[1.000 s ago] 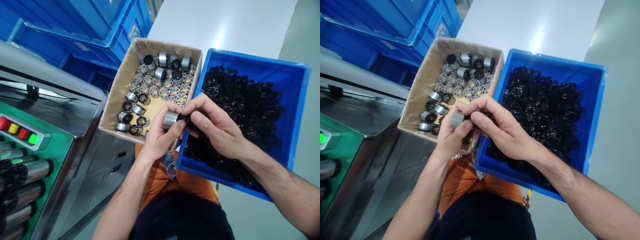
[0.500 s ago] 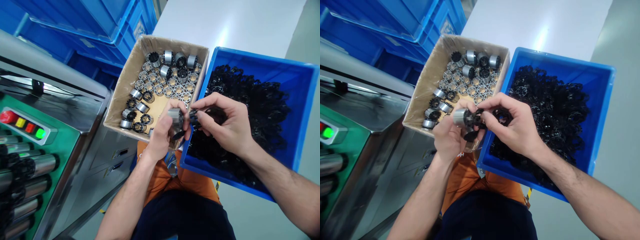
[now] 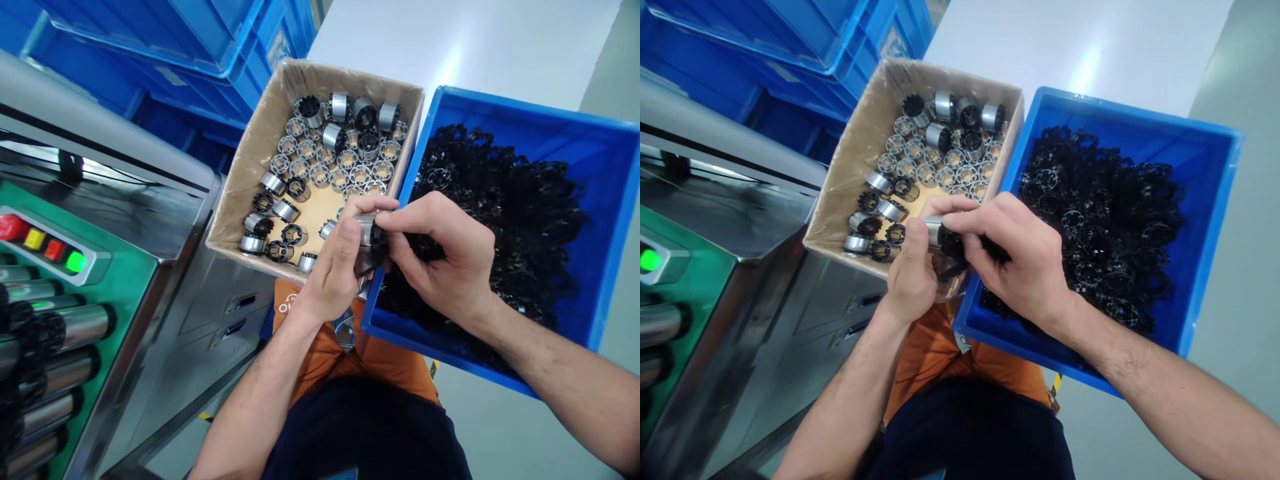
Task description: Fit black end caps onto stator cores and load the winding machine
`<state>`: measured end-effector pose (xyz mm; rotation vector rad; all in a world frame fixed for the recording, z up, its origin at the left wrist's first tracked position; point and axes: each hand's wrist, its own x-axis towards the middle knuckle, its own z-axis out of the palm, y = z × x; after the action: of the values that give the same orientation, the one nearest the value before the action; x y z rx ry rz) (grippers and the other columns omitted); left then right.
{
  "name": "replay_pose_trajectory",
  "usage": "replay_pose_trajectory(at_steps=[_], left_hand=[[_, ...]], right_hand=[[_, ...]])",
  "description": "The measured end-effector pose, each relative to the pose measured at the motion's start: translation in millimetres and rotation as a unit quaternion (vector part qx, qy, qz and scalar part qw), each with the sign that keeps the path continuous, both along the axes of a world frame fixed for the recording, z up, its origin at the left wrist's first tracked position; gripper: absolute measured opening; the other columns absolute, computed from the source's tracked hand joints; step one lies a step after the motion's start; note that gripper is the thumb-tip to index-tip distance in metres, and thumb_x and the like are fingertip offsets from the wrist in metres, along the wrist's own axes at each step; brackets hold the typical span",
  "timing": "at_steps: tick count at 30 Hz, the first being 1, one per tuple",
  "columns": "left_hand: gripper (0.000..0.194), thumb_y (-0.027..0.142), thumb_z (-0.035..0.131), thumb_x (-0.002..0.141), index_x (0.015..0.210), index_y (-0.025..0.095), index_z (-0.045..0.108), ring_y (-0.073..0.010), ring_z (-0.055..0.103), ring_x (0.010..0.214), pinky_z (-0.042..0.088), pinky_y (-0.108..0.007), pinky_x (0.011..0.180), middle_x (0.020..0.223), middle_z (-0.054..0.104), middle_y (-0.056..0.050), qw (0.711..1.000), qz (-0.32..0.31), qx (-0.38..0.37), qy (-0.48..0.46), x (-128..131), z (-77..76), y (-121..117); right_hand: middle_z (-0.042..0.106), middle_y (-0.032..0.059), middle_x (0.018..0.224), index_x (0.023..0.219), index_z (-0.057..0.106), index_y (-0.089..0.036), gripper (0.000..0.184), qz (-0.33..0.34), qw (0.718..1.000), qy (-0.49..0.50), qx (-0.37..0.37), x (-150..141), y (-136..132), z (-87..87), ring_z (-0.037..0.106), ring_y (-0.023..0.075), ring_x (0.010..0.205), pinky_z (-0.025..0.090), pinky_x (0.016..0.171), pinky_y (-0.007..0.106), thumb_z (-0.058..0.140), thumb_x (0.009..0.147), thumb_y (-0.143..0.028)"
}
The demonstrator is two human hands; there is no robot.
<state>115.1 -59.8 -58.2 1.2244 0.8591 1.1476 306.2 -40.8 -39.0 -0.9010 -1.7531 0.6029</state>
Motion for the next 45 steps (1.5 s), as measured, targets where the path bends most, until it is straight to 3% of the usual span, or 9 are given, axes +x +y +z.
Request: replay_pose_trajectory(at_steps=[4, 15, 18, 20, 24, 29, 35, 40, 45], left_hand=[[0.058, 0.076, 0.043, 0.130, 0.162, 0.036, 0.070, -0.0182, 0.073, 0.066, 0.059, -0.031, 0.058, 0.093, 0.074, -0.001, 0.999, -0.018, -0.031, -0.015, 0.3, 0.8, 0.8], [0.061, 0.079, 0.056, 0.125, 0.159, 0.033, 0.077, -0.0221, 0.080, 0.064, 0.056, -0.031, 0.050, 0.089, 0.081, -0.001, 0.992, -0.066, -0.093, -0.055, -5.5, 7.9, 1.7], [0.078, 0.101, 0.063, 0.111, 0.120, 0.026, 0.082, -0.0252, 0.084, 0.068, 0.052, -0.031, 0.049, 0.095, 0.087, -0.007, 0.995, -0.012, -0.084, -0.055, -4.9, 4.1, 6.5], [0.086, 0.110, 0.066, 0.100, 0.099, 0.025, 0.070, -0.0233, 0.084, 0.068, 0.049, -0.028, 0.048, 0.095, 0.089, -0.007, 0.994, 0.061, -0.069, -0.058, -2.4, 2.3, 9.8], [0.081, 0.106, 0.073, 0.101, 0.099, 0.026, 0.067, -0.0156, 0.070, 0.052, 0.043, -0.025, 0.044, 0.081, 0.083, -0.002, 0.983, 0.157, -0.063, -0.065, 2.8, 4.1, 15.4], [0.065, 0.085, 0.087, 0.107, 0.091, 0.024, 0.072, -0.0108, 0.055, 0.048, 0.045, -0.023, 0.049, 0.062, 0.061, 0.004, 0.984, 0.154, -0.053, -0.067, 5.0, 8.7, 19.4], [0.062, 0.086, 0.074, 0.114, 0.146, 0.033, 0.079, -0.0175, 0.064, 0.059, 0.054, -0.031, 0.056, 0.081, 0.070, 0.000, 0.982, 0.093, -0.132, -0.094, 2.1, 7.3, 18.5], [0.061, 0.091, 0.064, 0.117, 0.119, 0.031, 0.075, -0.0178, 0.060, 0.057, 0.052, -0.032, 0.056, 0.073, 0.062, 0.002, 0.990, 0.056, -0.105, -0.078, 2.4, 1.1, 14.5], [0.059, 0.088, 0.052, 0.123, 0.126, 0.032, 0.073, -0.0210, 0.066, 0.064, 0.057, -0.037, 0.062, 0.081, 0.069, 0.000, 0.990, 0.047, -0.111, -0.078, 2.0, 2.0, 8.0]], right_hand=[[0.086, 0.0027, 0.105, 0.119, 0.094, -0.036, 0.034, -0.007, 0.999, -0.020, 0.036, 1.5, -2.4, -0.1, 0.083, 0.0200, 0.090, 0.070, 0.077, 0.035, 0.076, 0.113, -0.008], [0.077, 0.0025, 0.098, 0.125, 0.091, -0.033, 0.028, 0.023, 0.999, -0.047, 0.000, 6.2, -1.0, 14.1, 0.074, 0.0202, 0.085, 0.067, 0.079, 0.038, 0.076, 0.115, -0.012], [0.081, 0.0073, 0.123, 0.142, 0.083, -0.030, 0.034, 0.078, 0.995, -0.034, -0.059, 15.0, 2.0, 17.6, 0.077, 0.0276, 0.110, 0.071, 0.103, 0.049, 0.069, 0.114, -0.017], [0.077, 0.0101, 0.140, 0.155, 0.075, -0.028, 0.043, 0.105, 0.987, -0.023, -0.123, 21.1, 3.1, 19.3, 0.075, 0.0319, 0.126, 0.069, 0.117, 0.056, 0.061, 0.115, -0.020], [0.078, 0.0089, 0.148, 0.164, 0.069, -0.035, 0.042, 0.125, 0.977, -0.017, -0.173, 26.6, 5.1, 18.2, 0.076, 0.0333, 0.138, 0.066, 0.129, 0.060, 0.065, 0.123, -0.029], [0.086, 0.0030, 0.123, 0.136, 0.085, -0.036, 0.030, 0.105, 0.975, 0.067, -0.182, 22.4, 7.7, 13.2, 0.086, 0.0263, 0.110, 0.075, 0.099, 0.044, 0.099, 0.110, -0.042], [0.091, 0.0043, 0.127, 0.142, 0.094, -0.036, 0.025, 0.130, 0.958, 0.102, -0.233, 20.2, 10.5, 22.7, 0.085, 0.0189, 0.090, 0.076, 0.087, 0.039, 0.086, 0.120, -0.043], [0.092, 0.0035, 0.114, 0.132, 0.099, -0.036, 0.021, 0.108, 0.964, 0.098, -0.222, 20.6, 10.6, 23.3, 0.086, 0.0204, 0.088, 0.076, 0.081, 0.038, 0.097, 0.111, -0.038], [0.096, 0.0028, 0.114, 0.138, 0.097, -0.036, 0.036, 0.080, 0.971, 0.072, -0.213, 19.7, 7.1, 19.4, 0.089, 0.0210, 0.084, 0.070, 0.060, 0.030, 0.102, 0.103, -0.028]])
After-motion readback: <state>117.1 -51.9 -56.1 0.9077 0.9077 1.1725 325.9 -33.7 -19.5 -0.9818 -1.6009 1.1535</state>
